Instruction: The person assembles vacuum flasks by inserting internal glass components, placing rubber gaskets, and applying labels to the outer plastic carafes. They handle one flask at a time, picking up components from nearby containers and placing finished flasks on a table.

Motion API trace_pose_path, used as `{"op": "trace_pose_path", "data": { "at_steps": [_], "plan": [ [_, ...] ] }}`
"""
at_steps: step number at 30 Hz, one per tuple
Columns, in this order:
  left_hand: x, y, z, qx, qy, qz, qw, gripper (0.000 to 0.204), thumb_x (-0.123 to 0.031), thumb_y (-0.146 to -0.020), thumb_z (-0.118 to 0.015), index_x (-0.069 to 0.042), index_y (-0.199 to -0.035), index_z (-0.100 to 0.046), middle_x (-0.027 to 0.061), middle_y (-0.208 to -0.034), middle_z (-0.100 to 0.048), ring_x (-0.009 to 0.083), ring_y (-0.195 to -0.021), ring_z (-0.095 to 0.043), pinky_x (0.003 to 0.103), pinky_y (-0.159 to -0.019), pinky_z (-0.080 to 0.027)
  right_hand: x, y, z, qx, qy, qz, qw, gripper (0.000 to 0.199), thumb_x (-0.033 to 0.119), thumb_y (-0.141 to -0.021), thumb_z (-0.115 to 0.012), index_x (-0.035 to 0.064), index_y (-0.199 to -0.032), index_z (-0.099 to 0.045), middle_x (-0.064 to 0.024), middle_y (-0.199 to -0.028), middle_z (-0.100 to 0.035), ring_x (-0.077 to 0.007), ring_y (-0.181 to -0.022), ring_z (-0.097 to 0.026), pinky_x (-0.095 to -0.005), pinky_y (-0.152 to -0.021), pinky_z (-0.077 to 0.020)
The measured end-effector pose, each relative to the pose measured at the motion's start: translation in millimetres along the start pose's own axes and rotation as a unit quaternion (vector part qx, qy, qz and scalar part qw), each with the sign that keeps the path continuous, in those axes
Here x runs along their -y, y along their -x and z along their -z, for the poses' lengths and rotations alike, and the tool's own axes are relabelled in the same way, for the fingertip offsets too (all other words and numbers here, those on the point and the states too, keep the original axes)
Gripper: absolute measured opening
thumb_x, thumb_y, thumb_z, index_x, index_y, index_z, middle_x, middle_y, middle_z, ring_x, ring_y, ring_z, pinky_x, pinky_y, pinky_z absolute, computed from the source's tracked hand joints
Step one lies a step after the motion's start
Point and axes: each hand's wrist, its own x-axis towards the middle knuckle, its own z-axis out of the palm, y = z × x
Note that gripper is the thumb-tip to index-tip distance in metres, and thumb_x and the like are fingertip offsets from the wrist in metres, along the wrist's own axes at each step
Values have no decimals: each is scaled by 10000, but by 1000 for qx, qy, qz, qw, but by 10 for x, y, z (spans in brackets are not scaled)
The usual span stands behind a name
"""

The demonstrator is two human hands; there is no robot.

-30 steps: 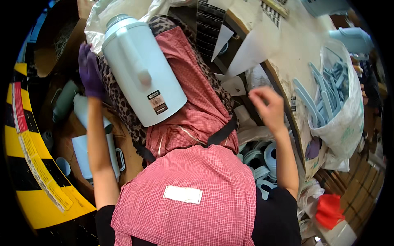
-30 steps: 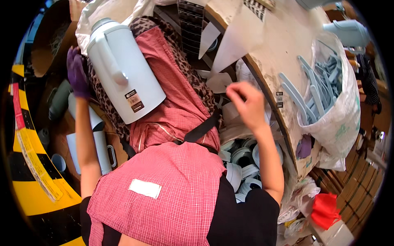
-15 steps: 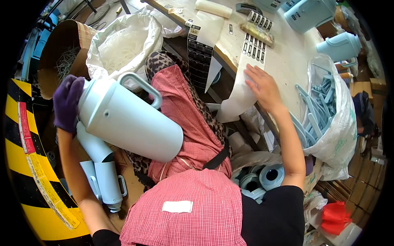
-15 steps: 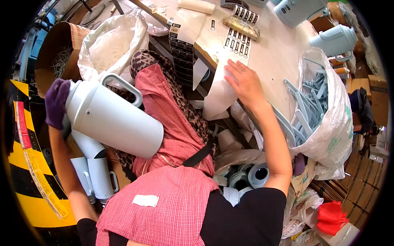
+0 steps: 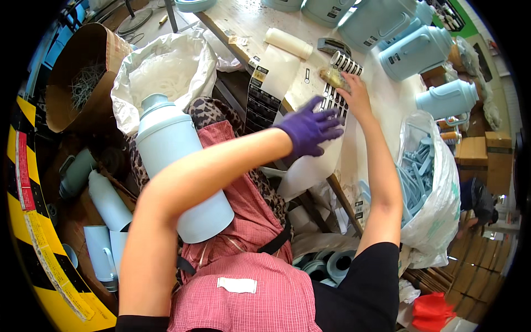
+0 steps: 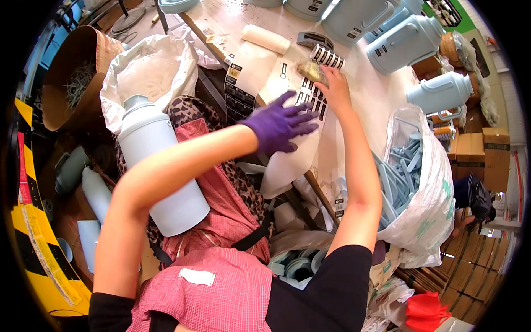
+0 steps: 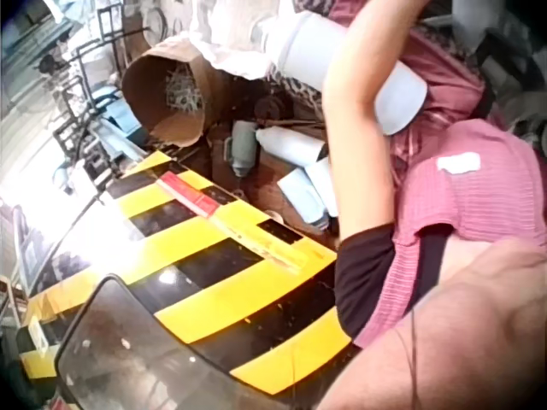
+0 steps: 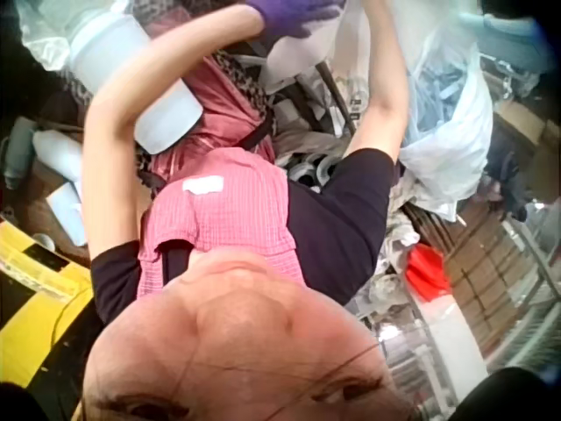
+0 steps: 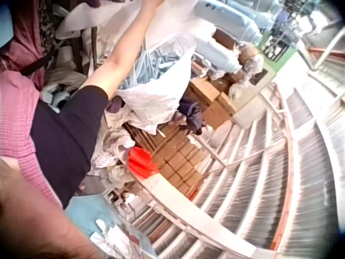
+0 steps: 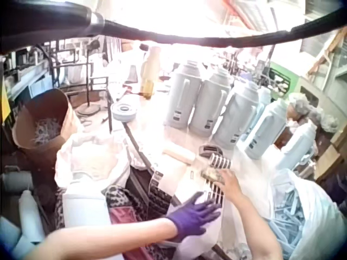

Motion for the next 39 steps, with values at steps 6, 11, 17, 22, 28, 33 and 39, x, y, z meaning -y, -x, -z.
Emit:
{"op": "trace_pose_path", "data": {
  "at_steps": [6,11,17,22,28,33,39],
  "plan": [
    [-634,296,-48,182,79,85,976,827,-606,-901,-580,-108,-1540,-411,122,-1623,-356,304,-1526,-275,605,-1240,-91,90,-56,-31,-7,42,-30,999,496,182,-878,-742,80,-1351,-636,-121,-1293,-601,-353,-1212,-521,-426,-1060,-421],
    [-693,563,109,130,98,105,981,829,-535,-819,-714,-90,-1476,-475,157,-1596,-371,344,-1501,-303,578,-1224,-165,557,130,90,-53,-39,8,998,291,252,-839,-784,99,-1085,-757,-81,-1175,-638,-304,-1153,-525,-421,-1015,-425],
    [-692,1069,853,-21,190,117,975,523,-365,-799,-777,-139,-1252,-645,122,-1274,-646,294,-1264,-582,469,-1138,-382,974,623,70,42,-146,-31,988,302,242,-759,-840,115,-1022,-766,-43,-1116,-650,-268,-1122,-536,-373,-1020,-419],
    [518,2286,1438,-194,-85,373,903,412,-207,-894,-727,-73,-1278,-659,164,-1259,-674,347,-1199,-603,414,-1077,-446,950,630,-63,10,-174,-70,982,282,230,-739,-846,128,-995,-788,-32,-1085,-664,-259,-1100,-540,-362,-997,-430],
    [923,3418,1080,-179,301,592,726,422,-278,-1063,-568,37,-1342,-559,88,-1152,-654,137,-1074,-580,272,-984,-456,1001,628,-104,-5,-136,-91,987,244,253,-774,-825,144,-991,-802,-19,-1074,-681,-240,-1081,-557,-359,-978,-448],
    [806,3440,918,-299,360,553,689,424,-239,-1052,-586,42,-1367,-552,83,-1168,-659,129,-1090,-582,264,-987,-452,959,579,-89,30,-198,-105,974,240,225,-807,-787,127,-1026,-798,-26,-1068,-684,-234,-1092,-552,-357,-980,-440],
    [565,3375,1073,-409,361,551,631,472,-236,-1039,-609,39,-1414,-524,100,-1289,-622,143,-1134,-571,256,-986,-447,1095,647,-75,-24,-231,-142,962,135,77,-802,-784,35,-931,-777,-47,-893,-709,-171,-802,-648,-268,-774,-500]
  ]
}}
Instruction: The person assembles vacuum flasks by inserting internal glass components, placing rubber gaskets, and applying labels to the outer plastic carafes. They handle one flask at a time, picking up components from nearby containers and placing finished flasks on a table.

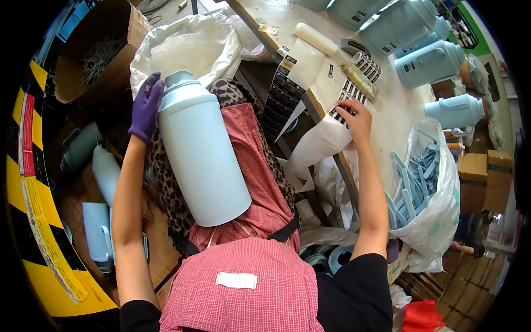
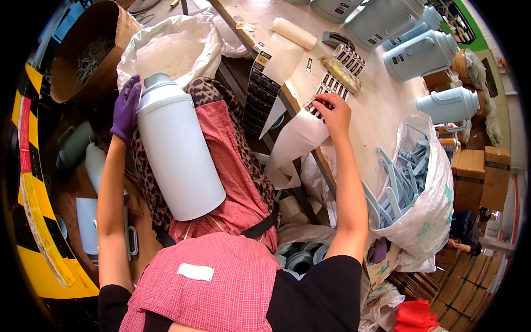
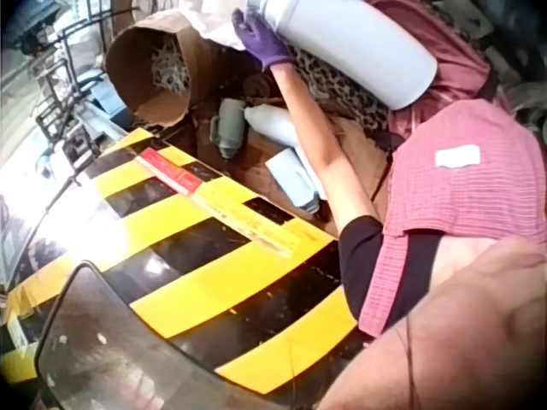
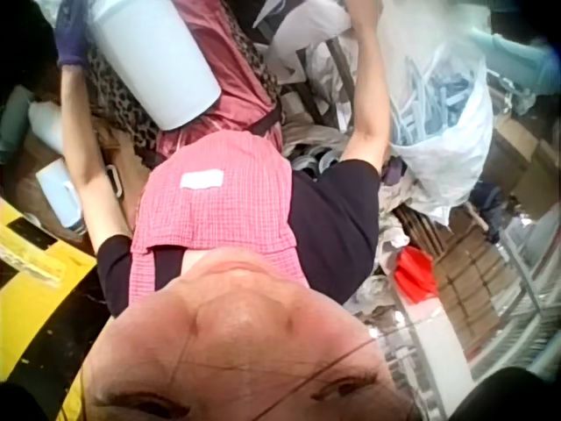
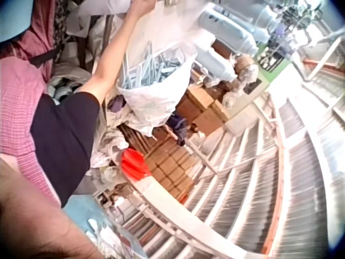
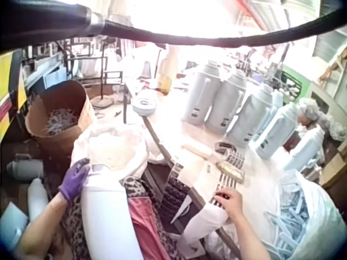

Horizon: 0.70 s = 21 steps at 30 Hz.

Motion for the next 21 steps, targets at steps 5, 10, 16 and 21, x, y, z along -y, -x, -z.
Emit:
{"op": "trace_pose_path", "data": {
  "at_steps": [5,10,16,21],
  "plan": [
    [-313,969,-55,-86,2,-60,995,421,-216,-1049,-582,36,-1384,-540,89,-1298,-608,127,-1107,-565,268,-972,-449,671,444,85,-59,43,46,996,88,-20,-811,-765,-3,-891,-732,-72,-946,-721,-164,-908,-664,-282,-860,-495],
    [-626,1656,-218,-73,-190,-164,965,247,-177,-1019,-564,-6,-1160,-675,133,-1148,-667,241,-1038,-627,354,-966,-487,1613,878,-274,108,-298,-61,947,109,-50,-828,-776,-21,-913,-714,-55,-922,-712,-129,-899,-651,-263,-853,-507],
    [-795,1594,-395,-17,-213,-173,961,450,-415,-1024,-472,-47,-1147,-701,138,-1235,-641,309,-1163,-533,404,-1016,-399,2298,1005,-1216,238,-524,-150,804,125,-51,-867,-761,-18,-973,-705,-74,-991,-710,-116,-887,-649,-242,-842,-503],
    [-888,1562,-417,-19,-133,-56,989,194,-293,-876,-684,-120,-952,-727,104,-1203,-650,290,-1130,-516,398,-1015,-368,2436,1023,-1493,220,-543,-165,793,111,-39,-874,-772,-27,-970,-718,-47,-933,-725,-84,-836,-651,-215,-793,-510]
  ]
}}
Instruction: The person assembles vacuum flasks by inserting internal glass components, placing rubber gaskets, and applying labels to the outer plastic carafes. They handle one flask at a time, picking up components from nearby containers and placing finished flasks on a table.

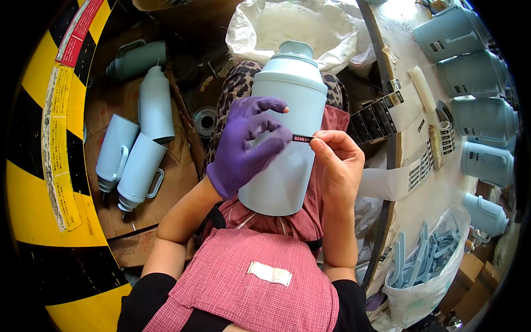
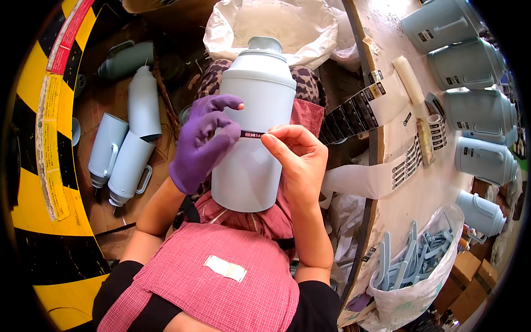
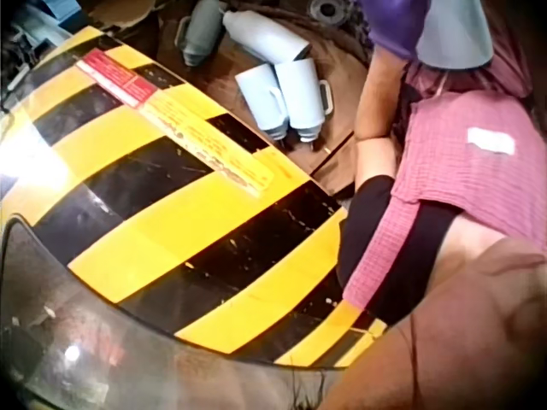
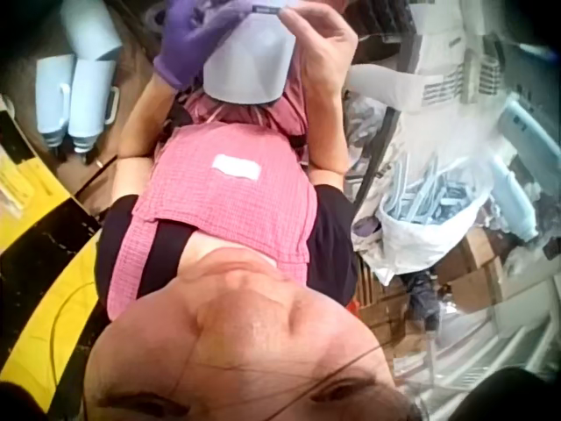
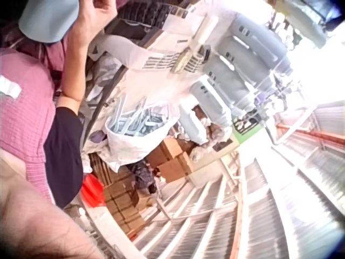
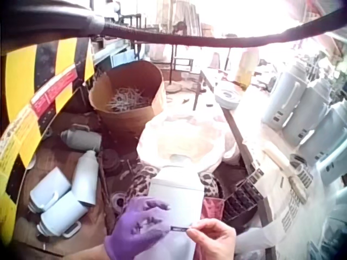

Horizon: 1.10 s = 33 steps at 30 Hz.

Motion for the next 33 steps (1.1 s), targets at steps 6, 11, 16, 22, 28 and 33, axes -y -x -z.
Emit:
{"op": "trace_pose_path", "data": {
  "at_steps": [6,11,16,22,28,33],
  "plan": [
    [248,-295,28,-93,-258,-129,953,86,-187,-793,-740,-114,-816,-700,62,-1072,-639,279,-1100,-509,427,-989,-361,-185,-381,-58,-59,242,89,964,147,112,-773,-861,32,-870,-786,-48,-1099,-567,-188,-1125,-516,-320,-991,-385],
    [412,-523,18,-114,-317,-106,935,192,-273,-812,-724,-85,-802,-684,68,-1051,-617,304,-1114,-489,457,-973,-357,-253,-690,-60,-39,276,104,955,145,67,-793,-849,-26,-845,-751,-25,-1110,-500,-108,-1007,-501,-231,-848,-387],
    [442,-506,-7,-111,-343,-85,929,172,-257,-791,-720,-90,-771,-681,75,-1028,-609,311,-1088,-494,457,-953,-367,-229,-769,-41,-36,299,77,950,173,118,-753,-869,0,-828,-768,-23,-1032,-526,-150,-1006,-499,-277,-903,-365],
    [464,-490,-9,-98,-352,-69,928,200,-293,-789,-726,-98,-799,-683,88,-1065,-584,323,-1130,-477,484,-960,-350,-183,-786,-55,-40,318,79,944,188,150,-719,-886,23,-807,-779,-24,-973,-546,-185,-1011,-505,-325,-956,-367],
    [481,-532,-43,-121,-406,-74,903,180,-302,-750,-734,-131,-746,-677,52,-1031,-578,307,-1114,-484,479,-936,-365,-244,-808,-62,-35,342,94,934,187,134,-727,-882,16,-805,-760,-34,-996,-538,-184,-987,-520,-315,-910,-416],
    [623,-515,10,-97,-444,-72,888,219,-345,-765,-726,-131,-766,-676,45,-961,-597,295,-1000,-553,465,-848,-441,-304,-861,29,-26,350,109,930,251,122,-727,-877,37,-919,-740,-19,-1040,-521,-152,-967,-506,-288,-898,-427]
  ]
}}
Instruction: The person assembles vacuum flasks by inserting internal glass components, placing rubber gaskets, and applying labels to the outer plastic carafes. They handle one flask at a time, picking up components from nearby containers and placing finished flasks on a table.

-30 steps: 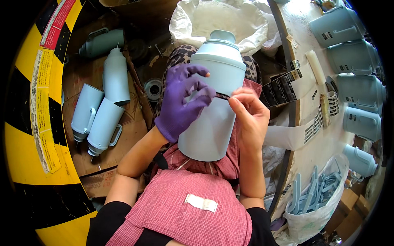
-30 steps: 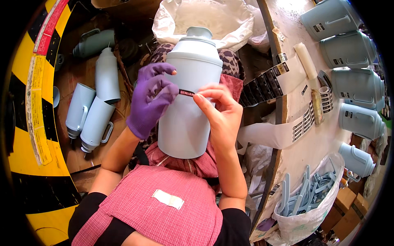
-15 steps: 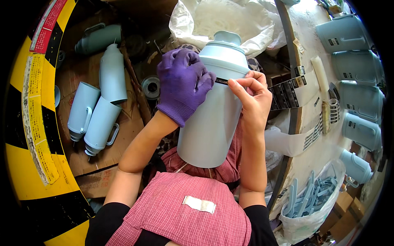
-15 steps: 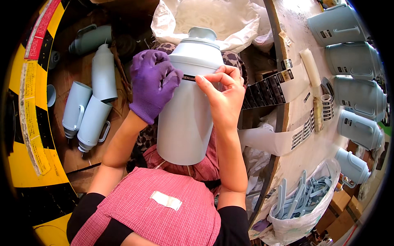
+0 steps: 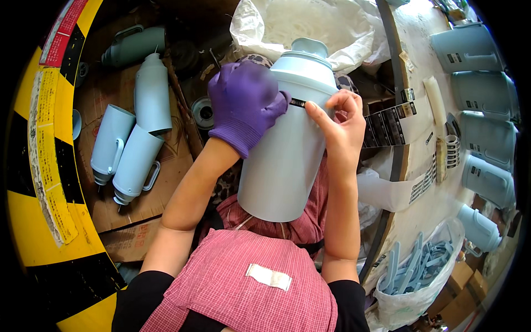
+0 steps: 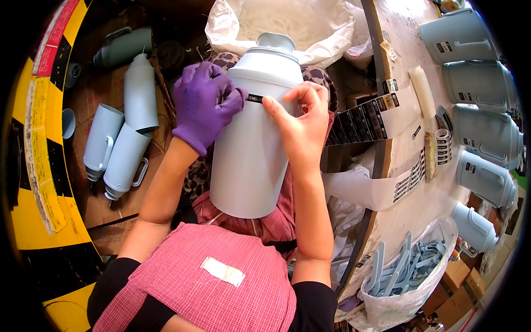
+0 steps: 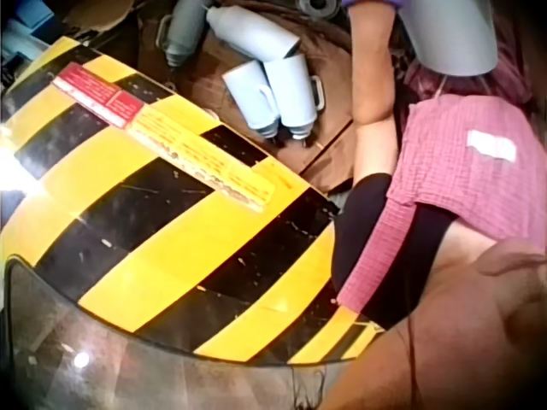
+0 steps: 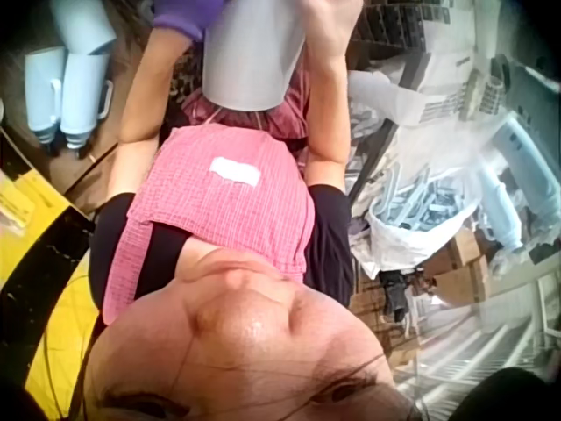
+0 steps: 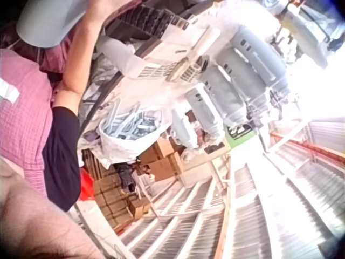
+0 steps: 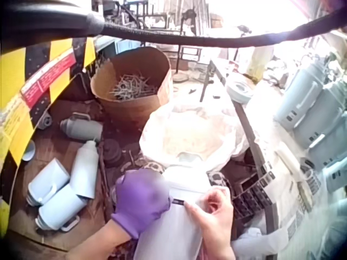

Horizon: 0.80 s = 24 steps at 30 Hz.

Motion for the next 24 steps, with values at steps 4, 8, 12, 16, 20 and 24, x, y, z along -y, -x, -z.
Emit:
{"op": "trace_pose_path", "data": {
  "at_steps": [4,8,12,16,20,24],
  "plan": [
    [188,56,19,30,41,64,997,323,-423,-826,-710,-104,-862,-669,69,-936,-623,319,-892,-607,452,-778,-491,-9,-9,159,54,-119,-86,988,416,161,-755,-863,74,-1124,-691,14,-1064,-487,-105,-928,-463,-250,-875,-423],
    [170,16,-21,7,115,167,979,515,-524,-871,-717,-62,-1092,-667,138,-1077,-661,352,-1001,-638,470,-884,-508,31,-31,139,56,-77,-57,994,572,278,-754,-878,81,-1242,-652,-14,-1109,-475,-126,-932,-467,-264,-880,-435],
    [-41,24,-114,66,226,-31,971,705,-459,-963,-677,-20,-1476,-477,252,-1383,-574,340,-1301,-559,408,-1105,-426,-62,-12,84,12,9,6,1000,582,303,-765,-877,107,-1270,-663,-57,-1130,-483,-167,-1000,-486,-297,-894,-452],
    [103,63,-129,122,481,143,856,486,-201,-1054,-569,-25,-1498,-477,151,-1476,-543,220,-1345,-510,356,-1128,-415,-291,409,637,74,-129,-55,987,448,142,-862,-768,112,-1298,-666,-38,-1141,-587,-125,-966,-572,-288,-881,-498],
    [514,-63,-353,96,404,-15,910,437,-141,-1069,-502,-20,-1486,-460,137,-1465,-538,223,-1350,-507,360,-1136,-400,-443,1560,1711,41,-68,-125,989,311,123,-925,-706,56,-1228,-684,-10,-1067,-669,-93,-925,-610,-271,-870,-507],
    [665,-180,-553,134,278,-186,933,498,-219,-1103,-411,37,-1530,-392,190,-1576,-421,276,-1438,-416,387,-1181,-334,-422,2998,2575,81,-15,-310,947,197,190,-960,-680,2,-987,-732,-18,-868,-704,-89,-787,-653,-246,-717,-513]
  ]
}}
